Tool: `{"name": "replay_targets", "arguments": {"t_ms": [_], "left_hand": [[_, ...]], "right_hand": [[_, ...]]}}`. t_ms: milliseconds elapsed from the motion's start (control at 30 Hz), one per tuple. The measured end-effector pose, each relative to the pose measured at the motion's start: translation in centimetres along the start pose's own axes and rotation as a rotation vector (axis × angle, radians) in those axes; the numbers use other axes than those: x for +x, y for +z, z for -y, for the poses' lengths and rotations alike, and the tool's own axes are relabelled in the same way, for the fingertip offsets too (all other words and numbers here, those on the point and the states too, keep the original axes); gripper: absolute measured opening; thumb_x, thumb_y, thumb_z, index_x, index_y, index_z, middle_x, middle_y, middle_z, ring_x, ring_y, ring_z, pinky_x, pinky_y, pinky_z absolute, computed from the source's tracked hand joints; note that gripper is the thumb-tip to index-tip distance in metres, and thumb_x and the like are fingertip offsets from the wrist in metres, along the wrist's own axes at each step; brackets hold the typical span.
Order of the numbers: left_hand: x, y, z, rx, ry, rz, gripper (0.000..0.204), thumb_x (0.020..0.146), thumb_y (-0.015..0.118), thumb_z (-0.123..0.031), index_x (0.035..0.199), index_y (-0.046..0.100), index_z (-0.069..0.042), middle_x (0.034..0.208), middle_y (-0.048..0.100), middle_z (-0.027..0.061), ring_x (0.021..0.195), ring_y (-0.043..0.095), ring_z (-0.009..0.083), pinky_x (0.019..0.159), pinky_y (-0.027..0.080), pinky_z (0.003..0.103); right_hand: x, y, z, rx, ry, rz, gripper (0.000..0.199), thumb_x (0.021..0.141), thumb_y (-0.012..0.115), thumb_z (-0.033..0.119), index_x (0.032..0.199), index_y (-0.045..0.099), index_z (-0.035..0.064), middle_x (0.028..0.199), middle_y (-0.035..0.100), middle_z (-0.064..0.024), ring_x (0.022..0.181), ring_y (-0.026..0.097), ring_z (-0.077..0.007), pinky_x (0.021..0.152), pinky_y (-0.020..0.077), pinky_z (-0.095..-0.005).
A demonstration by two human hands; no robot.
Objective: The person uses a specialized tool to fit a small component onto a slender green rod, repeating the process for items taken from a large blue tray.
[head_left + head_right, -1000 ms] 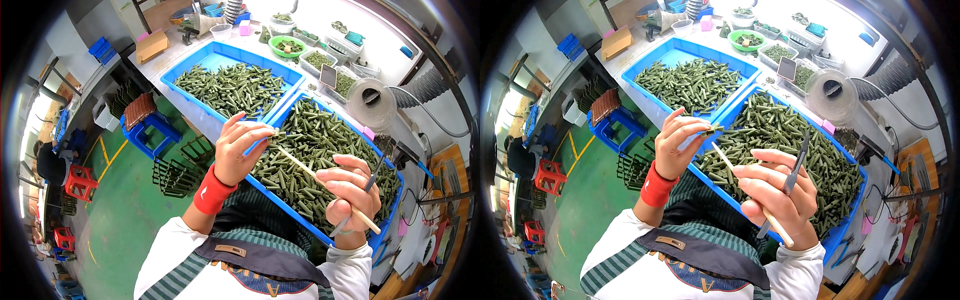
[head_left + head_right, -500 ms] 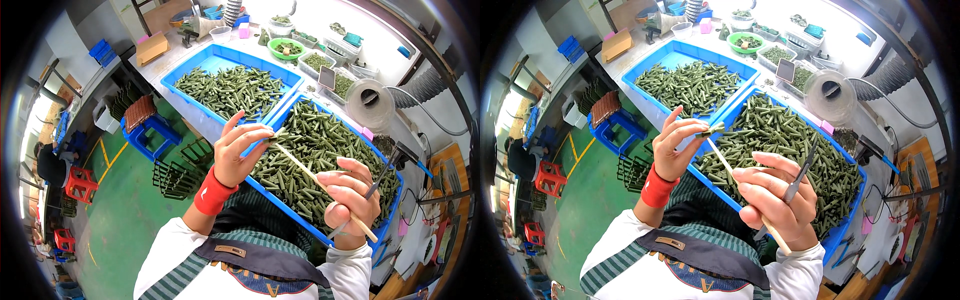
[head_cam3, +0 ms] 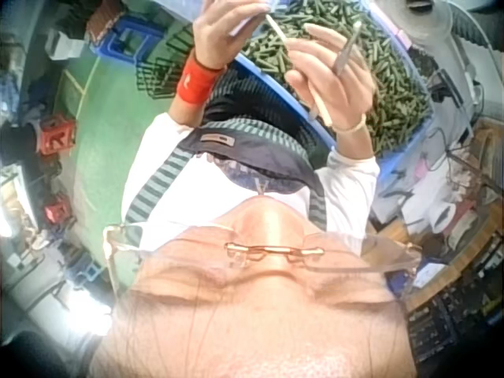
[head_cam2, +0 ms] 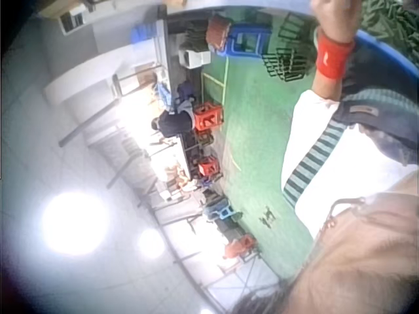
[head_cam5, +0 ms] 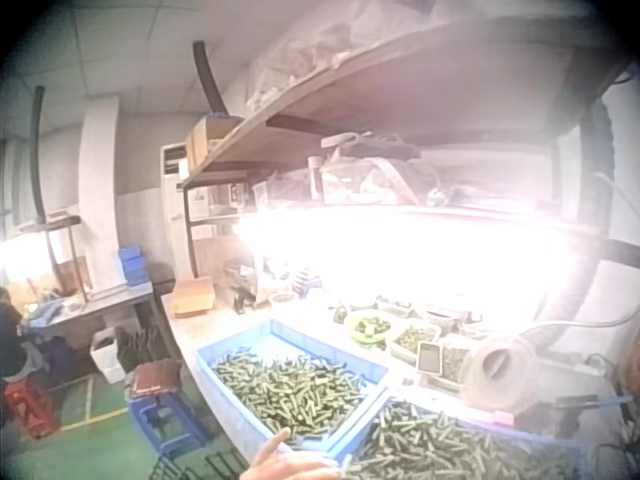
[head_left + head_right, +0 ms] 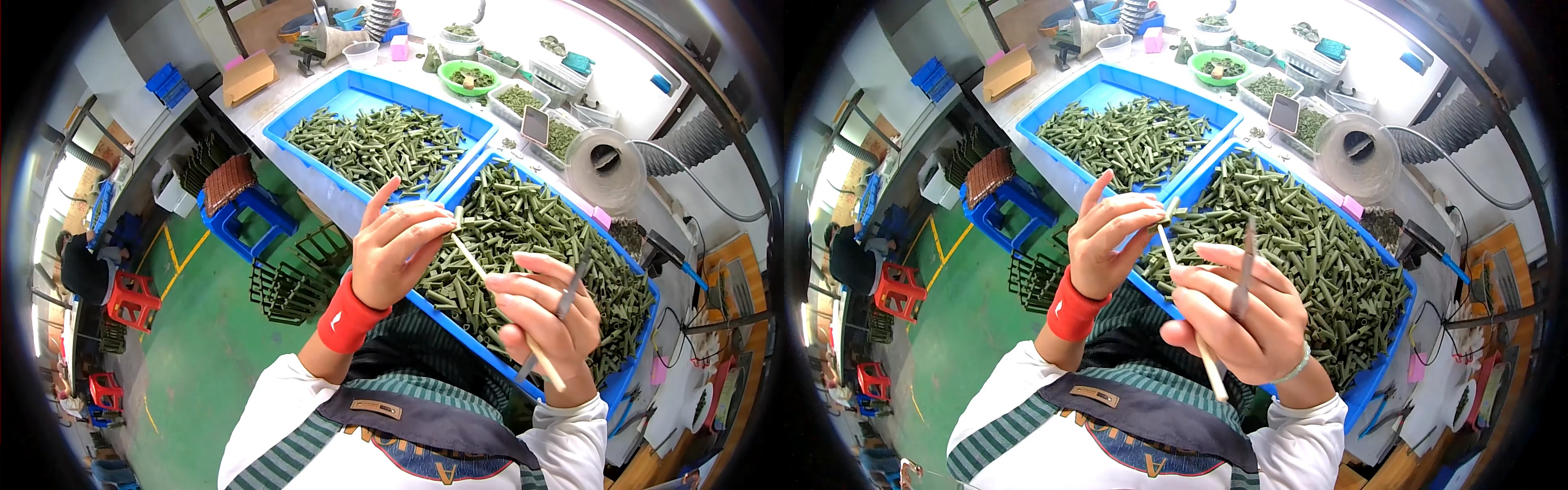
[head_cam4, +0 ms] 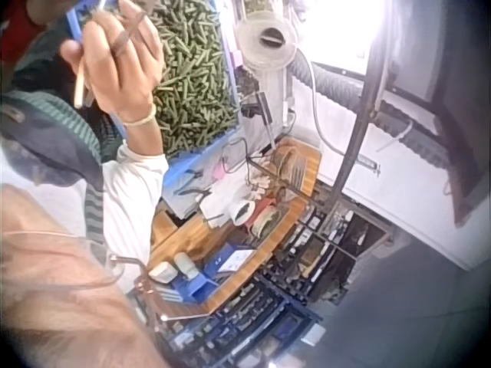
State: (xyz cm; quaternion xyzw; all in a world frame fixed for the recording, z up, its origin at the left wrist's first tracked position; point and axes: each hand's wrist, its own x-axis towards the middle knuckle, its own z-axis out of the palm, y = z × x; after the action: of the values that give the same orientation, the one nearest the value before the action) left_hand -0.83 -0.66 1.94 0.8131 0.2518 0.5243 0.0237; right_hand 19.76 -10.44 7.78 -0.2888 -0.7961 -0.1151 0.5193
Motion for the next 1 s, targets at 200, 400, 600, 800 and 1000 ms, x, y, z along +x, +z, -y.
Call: {"name": "replay_targets", "arguments": {"t_ms": [200, 400, 600, 800, 1000], "left_hand": [[0.5, 0.0, -0.6, 0.026, 0.039, 0.027, 0.027, 0.081, 0.081, -0.005, 0.105, 0.077, -0.015, 0.104, 0.076, -0.0005, 0.100, 0.073, 0.0183, 0.119, 0.037, 0.051], [0.0, 0.2, 0.4, 0.059, 0.020, -0.008, 0.026, 0.081, 0.082, -0.006, 0.104, 0.077, -0.015, 0.102, 0.076, -0.0009, 0.098, 0.072, 0.0180, 0.117, 0.038, 0.050], [0.2, 0.0, -0.1, 0.087, 0.025, 0.012, 0.028, 0.079, 0.081, -0.002, 0.104, 0.077, -0.015, 0.102, 0.077, -0.0014, 0.095, 0.072, 0.0176, 0.114, 0.041, 0.048], [-0.3, 0.2, 1.2, -0.014, -0.037, -0.064, 0.030, 0.080, 0.079, 0.001, 0.105, 0.077, -0.014, 0.103, 0.077, 0.0002, 0.095, 0.073, 0.0176, 0.113, 0.042, 0.048], [0.0, -0.1, 0.9, -0.046, -0.051, -0.053, 0.032, 0.079, 0.079, 0.002, 0.107, 0.076, -0.013, 0.104, 0.078, 0.0009, 0.099, 0.074, 0.0186, 0.115, 0.041, 0.049]], "right_hand": [[0.0, 1.6, -1.6, -0.084, 0.002, 0.111, 0.025, 0.090, 0.080, 0.026, 0.099, 0.071, 0.0036, 0.095, 0.076, -0.0085, 0.084, 0.075, -0.0270, 0.091, 0.0612, -0.0426], [-0.1, 0.0, -0.6, 0.063, 0.107, -0.028, 0.022, 0.092, 0.079, 0.026, 0.100, 0.070, 0.0071, 0.095, 0.077, -0.0066, 0.085, 0.075, -0.0271, 0.087, 0.0623, -0.0422], [0.4, 0.9, -1.3, -0.013, 0.029, 0.072, 0.021, 0.093, 0.077, 0.025, 0.097, 0.070, 0.0056, 0.093, 0.076, -0.0079, 0.082, 0.074, -0.0262, 0.093, 0.0606, -0.0456], [-0.4, -1.3, -0.2, 0.062, 0.132, -0.185, 0.040, 0.108, 0.053, 0.042, 0.094, 0.065, 0.0069, 0.081, 0.076, -0.0077, 0.068, 0.073, -0.0233, 0.088, 0.0602, -0.0458], [0.0, -1.3, -0.3, 0.007, 0.122, -0.135, 0.033, 0.107, 0.059, 0.035, 0.094, 0.066, 0.0057, 0.079, 0.076, -0.0083, 0.065, 0.072, -0.0233, 0.087, 0.0600, -0.0461]]}}
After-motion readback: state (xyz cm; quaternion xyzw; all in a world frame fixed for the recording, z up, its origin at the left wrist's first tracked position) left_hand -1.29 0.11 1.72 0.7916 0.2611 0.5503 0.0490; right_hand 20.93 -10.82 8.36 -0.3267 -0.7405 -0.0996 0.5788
